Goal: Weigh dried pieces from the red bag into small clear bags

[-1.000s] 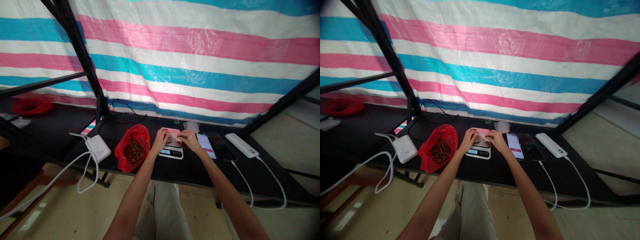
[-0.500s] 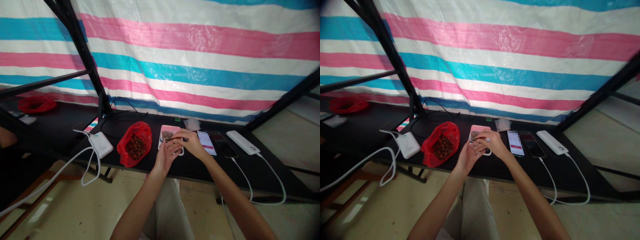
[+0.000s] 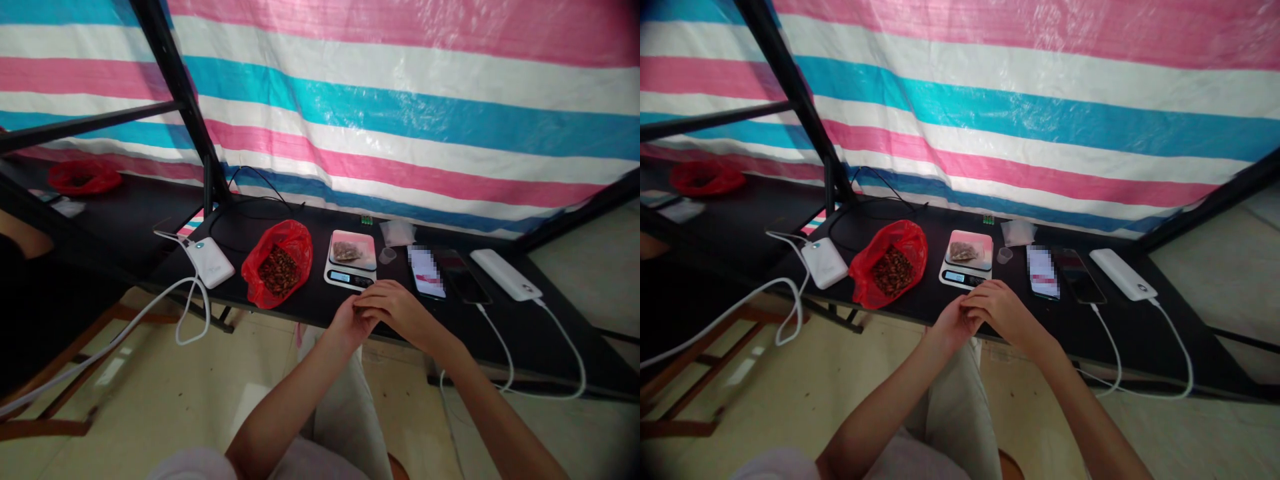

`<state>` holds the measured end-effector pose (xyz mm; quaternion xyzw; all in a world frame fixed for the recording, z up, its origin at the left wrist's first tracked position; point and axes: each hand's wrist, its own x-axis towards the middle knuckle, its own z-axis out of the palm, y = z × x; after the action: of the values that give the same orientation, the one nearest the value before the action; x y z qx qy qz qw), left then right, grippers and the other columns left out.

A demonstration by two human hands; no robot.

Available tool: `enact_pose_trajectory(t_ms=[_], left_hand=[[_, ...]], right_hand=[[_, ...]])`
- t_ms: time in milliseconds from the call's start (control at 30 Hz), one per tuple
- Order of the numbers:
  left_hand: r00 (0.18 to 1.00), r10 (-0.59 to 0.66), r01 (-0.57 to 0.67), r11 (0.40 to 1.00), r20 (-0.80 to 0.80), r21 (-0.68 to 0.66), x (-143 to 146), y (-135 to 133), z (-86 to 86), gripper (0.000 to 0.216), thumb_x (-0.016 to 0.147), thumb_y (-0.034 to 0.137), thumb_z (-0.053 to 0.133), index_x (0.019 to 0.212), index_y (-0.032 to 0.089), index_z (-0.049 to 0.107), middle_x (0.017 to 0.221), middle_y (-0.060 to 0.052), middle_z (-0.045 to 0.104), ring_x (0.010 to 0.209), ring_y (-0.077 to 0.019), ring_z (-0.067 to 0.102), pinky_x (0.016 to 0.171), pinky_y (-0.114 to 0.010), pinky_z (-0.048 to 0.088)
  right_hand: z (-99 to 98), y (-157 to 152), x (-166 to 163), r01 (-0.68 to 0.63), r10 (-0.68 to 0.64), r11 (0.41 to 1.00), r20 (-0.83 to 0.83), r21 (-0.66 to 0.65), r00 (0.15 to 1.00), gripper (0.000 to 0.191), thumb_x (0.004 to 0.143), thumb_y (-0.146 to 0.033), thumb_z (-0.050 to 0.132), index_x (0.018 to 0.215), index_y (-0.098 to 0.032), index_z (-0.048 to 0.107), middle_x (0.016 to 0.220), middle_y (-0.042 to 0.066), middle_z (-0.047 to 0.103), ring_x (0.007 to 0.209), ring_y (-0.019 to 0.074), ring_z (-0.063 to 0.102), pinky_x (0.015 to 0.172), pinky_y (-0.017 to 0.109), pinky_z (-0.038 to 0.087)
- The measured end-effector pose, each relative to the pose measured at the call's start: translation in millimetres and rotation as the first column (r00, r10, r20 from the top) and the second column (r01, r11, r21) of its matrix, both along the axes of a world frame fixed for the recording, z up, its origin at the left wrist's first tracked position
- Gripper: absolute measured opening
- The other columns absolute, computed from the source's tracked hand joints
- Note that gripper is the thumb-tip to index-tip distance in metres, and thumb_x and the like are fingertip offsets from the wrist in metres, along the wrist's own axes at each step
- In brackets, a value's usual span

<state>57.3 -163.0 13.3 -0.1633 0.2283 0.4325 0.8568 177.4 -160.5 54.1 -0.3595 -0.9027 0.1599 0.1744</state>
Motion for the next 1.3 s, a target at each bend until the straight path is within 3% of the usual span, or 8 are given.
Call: enact_pose_trajectory(t_ms=[267, 400, 500, 633, 767, 933, 1133, 1300], left_hand=[[0.985, 0.018, -0.002, 0.996, -0.172, 0.09, -8, 4, -2.0, 0.022, 0.082, 0.005, 0.038, 0.063, 0.012, 0.048, 0.053, 0.002, 0.046, 0.042, -0.0018, 0.043, 0.043, -0.011, 0.038], [0.858, 0.143, 0.071, 0.919, -0.494, 0.389, -55, 28, 5.0, 0.023, 0.083, 0.02, 0.045, 0.061, 0.015, 0.041, 0.047, 0.009, 0.028, 0.033, -0.0008, 0.018, 0.033, -0.013, 0.013], [0.406, 0.48, 0.211, 0.779, -0.778, 0.59, -102, 53, 15.7, 0.03, 0.085, 0.029, 0.039, 0.058, 0.017, 0.038, 0.047, 0.007, 0.027, 0.036, -0.0039, 0.023, 0.038, -0.016, 0.017], [-0.363, 0.637, 0.66, 0.691, -0.68, 0.295, -148, 73, 27.8, 0.031, 0.086, 0.032, 0.039, 0.062, 0.017, 0.051, 0.061, -0.002, 0.053, 0.06, -0.0138, 0.051, 0.057, -0.023, 0.037], [-0.688, 0.612, 0.677, 0.735, -0.39, -0.042, -158, 71, 25.5, 0.033, 0.087, 0.034, 0.037, 0.074, 0.016, 0.061, 0.084, -0.011, 0.064, 0.077, -0.0226, 0.059, 0.067, -0.03, 0.041], [-0.686, 0.639, 0.689, 0.724, -0.347, -0.03, -139, 60, 16.4, 0.036, 0.09, 0.033, 0.033, 0.08, 0.016, 0.063, 0.082, -0.012, 0.063, 0.077, -0.0242, 0.06, 0.072, -0.035, 0.043], [-0.211, 0.895, 0.913, 0.324, -0.392, 0.249, -83, 72, -1.8, 0.03, 0.085, 0.025, 0.049, 0.114, 0.019, 0.052, 0.115, -0.01, 0.055, 0.109, -0.0224, 0.049, 0.094, -0.035, 0.041], [-0.02, 0.894, 0.925, 0.186, -0.447, 0.333, -54, 95, -29.8, 0.042, 0.084, 0.018, 0.049, 0.126, 0.019, 0.046, 0.13, -0.012, 0.046, 0.12, -0.0237, 0.042, 0.101, -0.041, 0.037]], right_hand=[[6.4, 2, 5, 0.129, -0.125, 0.99, -0.068, 0.061, 0.99, 0.022, 0.085, -0.027, 0.054, 0.103, -0.03, 0.066, 0.104, 0.002, 0.068, 0.098, 0.0202, 0.06, 0.089, 0.039, 0.041], [2.5, 29, 23, 0.332, -0.307, 0.939, -0.217, 0.091, 0.927, 0.021, 0.086, -0.032, 0.05, 0.096, -0.026, 0.068, 0.098, 0.004, 0.069, 0.094, 0.022, 0.062, 0.085, 0.04, 0.045], [-6.1, 50, 37, 0.427, -0.393, 0.903, -0.297, 0.056, 0.87, 0.023, 0.086, -0.034, 0.049, 0.091, -0.024, 0.069, 0.093, 0.004, 0.07, 0.09, 0.022, 0.063, 0.083, 0.039, 0.048], [-19.1, 58, 48, 0.426, -0.406, 0.905, -0.311, -0.003, 0.86, 0.024, 0.085, -0.035, 0.05, 0.09, -0.022, 0.069, 0.093, 0.005, 0.071, 0.09, 0.0216, 0.064, 0.083, 0.037, 0.048], [-34.0, 62, 52, 0.442, -0.428, 0.897, -0.29, -0.019, 0.856, 0.023, 0.085, -0.034, 0.05, 0.091, -0.022, 0.069, 0.094, 0.005, 0.07, 0.092, 0.0218, 0.063, 0.085, 0.038, 0.047], [-48.2, 86, 51, 0.507, -0.485, 0.862, -0.264, 0.019, 0.834, 0.022, 0.083, -0.03, 0.052, 0.093, -0.021, 0.069, 0.093, 0.006, 0.07, 0.084, 0.0219, 0.063, 0.077, 0.037, 0.048], [-51.1, 113, 34, 0.469, -0.454, 0.883, -0.205, 0.032, 0.867, 0.019, 0.075, -0.017, 0.054, 0.084, -0.018, 0.07, 0.084, 0.006, 0.07, 0.075, 0.0196, 0.063, 0.073, 0.033, 0.047], [-56.5, 121, 26, 0.479, -0.474, 0.877, -0.257, -0.048, 0.842, 0.017, 0.07, -0.015, 0.056, 0.08, -0.016, 0.07, 0.081, 0.006, 0.07, 0.07, 0.0178, 0.063, 0.068, 0.03, 0.047]])
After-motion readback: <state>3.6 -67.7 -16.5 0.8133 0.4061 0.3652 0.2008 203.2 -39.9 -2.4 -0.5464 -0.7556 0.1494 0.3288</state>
